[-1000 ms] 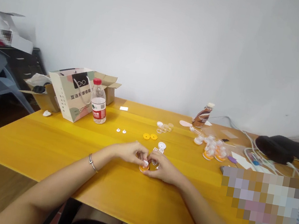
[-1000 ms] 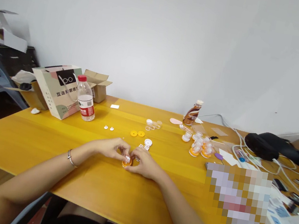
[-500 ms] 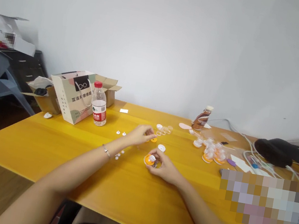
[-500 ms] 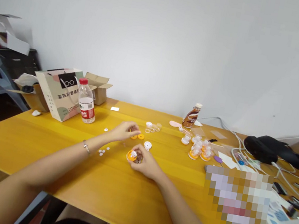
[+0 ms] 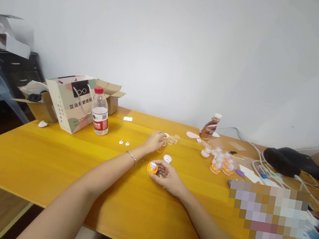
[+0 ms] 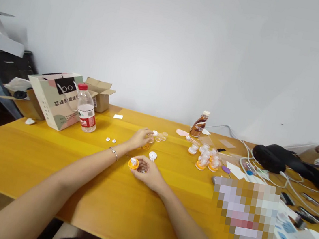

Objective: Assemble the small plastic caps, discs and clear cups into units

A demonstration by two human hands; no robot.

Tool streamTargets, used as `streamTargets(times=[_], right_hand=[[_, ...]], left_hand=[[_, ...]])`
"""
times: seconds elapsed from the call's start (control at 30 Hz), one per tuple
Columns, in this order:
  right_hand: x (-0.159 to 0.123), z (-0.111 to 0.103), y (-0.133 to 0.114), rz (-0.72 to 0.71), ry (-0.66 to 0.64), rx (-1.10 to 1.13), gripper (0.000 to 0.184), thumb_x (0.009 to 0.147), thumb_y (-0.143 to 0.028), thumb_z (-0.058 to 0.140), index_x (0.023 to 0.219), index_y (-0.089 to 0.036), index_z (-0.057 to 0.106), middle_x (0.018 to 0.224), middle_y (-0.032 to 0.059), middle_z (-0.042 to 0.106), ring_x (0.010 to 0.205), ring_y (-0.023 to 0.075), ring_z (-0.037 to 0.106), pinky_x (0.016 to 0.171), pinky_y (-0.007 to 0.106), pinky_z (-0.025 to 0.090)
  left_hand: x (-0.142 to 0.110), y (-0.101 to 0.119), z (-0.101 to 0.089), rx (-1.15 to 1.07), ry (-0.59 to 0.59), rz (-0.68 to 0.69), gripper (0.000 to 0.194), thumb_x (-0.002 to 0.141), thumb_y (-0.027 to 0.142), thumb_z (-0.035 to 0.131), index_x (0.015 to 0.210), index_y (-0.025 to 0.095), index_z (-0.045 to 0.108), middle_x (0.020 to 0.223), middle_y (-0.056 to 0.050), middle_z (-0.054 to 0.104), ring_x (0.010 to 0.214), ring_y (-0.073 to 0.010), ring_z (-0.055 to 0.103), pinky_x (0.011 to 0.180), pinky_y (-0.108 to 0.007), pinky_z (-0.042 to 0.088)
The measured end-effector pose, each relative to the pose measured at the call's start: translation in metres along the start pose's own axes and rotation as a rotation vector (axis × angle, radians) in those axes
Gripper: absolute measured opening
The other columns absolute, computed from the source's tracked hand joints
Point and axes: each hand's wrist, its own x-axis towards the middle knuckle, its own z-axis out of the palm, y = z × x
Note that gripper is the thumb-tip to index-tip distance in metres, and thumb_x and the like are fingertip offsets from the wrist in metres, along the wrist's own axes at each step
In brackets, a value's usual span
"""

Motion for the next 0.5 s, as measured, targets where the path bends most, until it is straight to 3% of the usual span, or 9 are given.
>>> streamTargets(times=[0.13,0.3,0.4,0.5], right_hand=[[0.004,-0.001,0.006,-0.003,0.108,0.006,0.036,0.064,-0.029,0.065,0.097,-0.018,0.057,0.083,0.0024,0.063,0.069,0.0125,0.058,0.070,0.029,0.048],[0.007,-0.002,0.013,-0.001,0.202,-0.019,0.037,0.063,-0.030,0.064,0.098,-0.017,0.059,0.075,0.0011,0.063,0.063,0.0127,0.057,0.066,0.028,0.048],[0.006,0.000,0.011,0.002,0.194,-0.071,0.035,0.064,-0.029,0.062,0.097,-0.017,0.059,0.073,0.0001,0.063,0.059,0.0113,0.055,0.060,0.026,0.047],[0.004,0.004,0.006,-0.010,0.176,-0.151,0.032,0.065,-0.028,0.060,0.096,-0.017,0.060,0.072,-0.0002,0.063,0.057,0.0113,0.055,0.058,0.025,0.046]], left_hand=[[-0.025,0.008,-0.032,-0.071,0.092,-0.037,0.025,0.076,0.024,0.053,0.099,0.014,0.059,0.093,-0.009,0.057,0.079,-0.0148,0.056,0.075,-0.028,0.045],[-0.077,0.027,-0.077,-0.214,0.087,0.054,0.027,0.078,0.032,0.053,0.100,0.018,0.061,0.088,-0.006,0.053,0.083,-0.0136,0.054,0.072,-0.023,0.047],[-0.098,0.034,-0.085,-0.205,0.022,0.086,0.028,0.078,0.031,0.053,0.102,0.019,0.059,0.088,-0.006,0.051,0.085,-0.0139,0.053,0.072,-0.024,0.047],[-0.107,0.035,-0.078,-0.200,-0.103,0.141,0.030,0.078,0.030,0.054,0.105,0.019,0.058,0.091,-0.006,0.051,0.085,-0.0137,0.053,0.074,-0.025,0.048]])
